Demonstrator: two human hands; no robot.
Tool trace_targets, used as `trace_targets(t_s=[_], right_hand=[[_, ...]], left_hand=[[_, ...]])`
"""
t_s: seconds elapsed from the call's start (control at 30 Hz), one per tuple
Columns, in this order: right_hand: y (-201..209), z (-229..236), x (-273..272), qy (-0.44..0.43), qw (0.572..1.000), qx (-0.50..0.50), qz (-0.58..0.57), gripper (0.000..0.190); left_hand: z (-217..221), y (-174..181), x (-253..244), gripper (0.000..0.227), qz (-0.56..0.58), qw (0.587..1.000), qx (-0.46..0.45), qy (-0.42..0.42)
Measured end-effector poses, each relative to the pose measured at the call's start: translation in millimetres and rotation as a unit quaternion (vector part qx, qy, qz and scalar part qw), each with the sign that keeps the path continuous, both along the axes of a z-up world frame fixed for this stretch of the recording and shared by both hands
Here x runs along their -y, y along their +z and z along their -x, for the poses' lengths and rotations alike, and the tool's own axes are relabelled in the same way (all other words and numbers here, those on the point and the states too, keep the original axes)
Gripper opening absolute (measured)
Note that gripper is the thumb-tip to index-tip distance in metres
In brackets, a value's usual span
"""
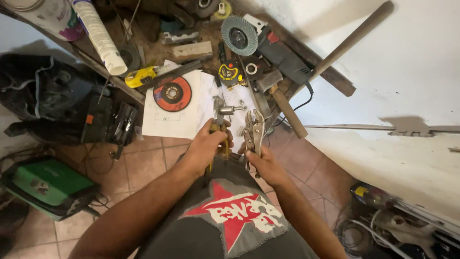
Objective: Assemble small metal components using locking pliers and a wrench on a workshop bench.
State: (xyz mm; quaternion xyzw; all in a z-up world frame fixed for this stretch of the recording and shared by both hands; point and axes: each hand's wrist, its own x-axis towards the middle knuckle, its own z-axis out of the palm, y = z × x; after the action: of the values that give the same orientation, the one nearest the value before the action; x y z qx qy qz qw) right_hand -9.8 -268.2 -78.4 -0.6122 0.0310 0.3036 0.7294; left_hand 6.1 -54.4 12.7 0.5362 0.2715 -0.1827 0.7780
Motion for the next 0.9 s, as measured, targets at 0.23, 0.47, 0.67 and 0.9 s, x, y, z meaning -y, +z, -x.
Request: trace_targets(t_s=[0.23, 0.47, 0.67, 0.9], right_hand=[[52.0, -9.4, -21.8, -0.046, 0.951, 0.172, 0.252, 0.009], [15.6, -14.3, -30.6, -0.108, 0.869, 0.374, 0.306, 0.079], [18.8, -17.1, -33.6, -0.143, 0.832, 0.437, 0.31, 0.081], [19.6, -27.2, -37.7, -0.119, 0.85, 0.431, 0.28, 0.09]], left_hand=[[5.0, 4.0, 6.5, 0.032, 0.024, 0.999, 0.022, -0.003], [12.1, 36.7, 15.7, 0.029, 0.024, 0.998, 0.036, -0.035], [11.7, 13.7, 14.1, 0.032, -0.045, 0.991, 0.095, -0.088], [9.2, 23.2, 8.7, 0.027, -0.061, 0.989, 0.108, -0.082]])
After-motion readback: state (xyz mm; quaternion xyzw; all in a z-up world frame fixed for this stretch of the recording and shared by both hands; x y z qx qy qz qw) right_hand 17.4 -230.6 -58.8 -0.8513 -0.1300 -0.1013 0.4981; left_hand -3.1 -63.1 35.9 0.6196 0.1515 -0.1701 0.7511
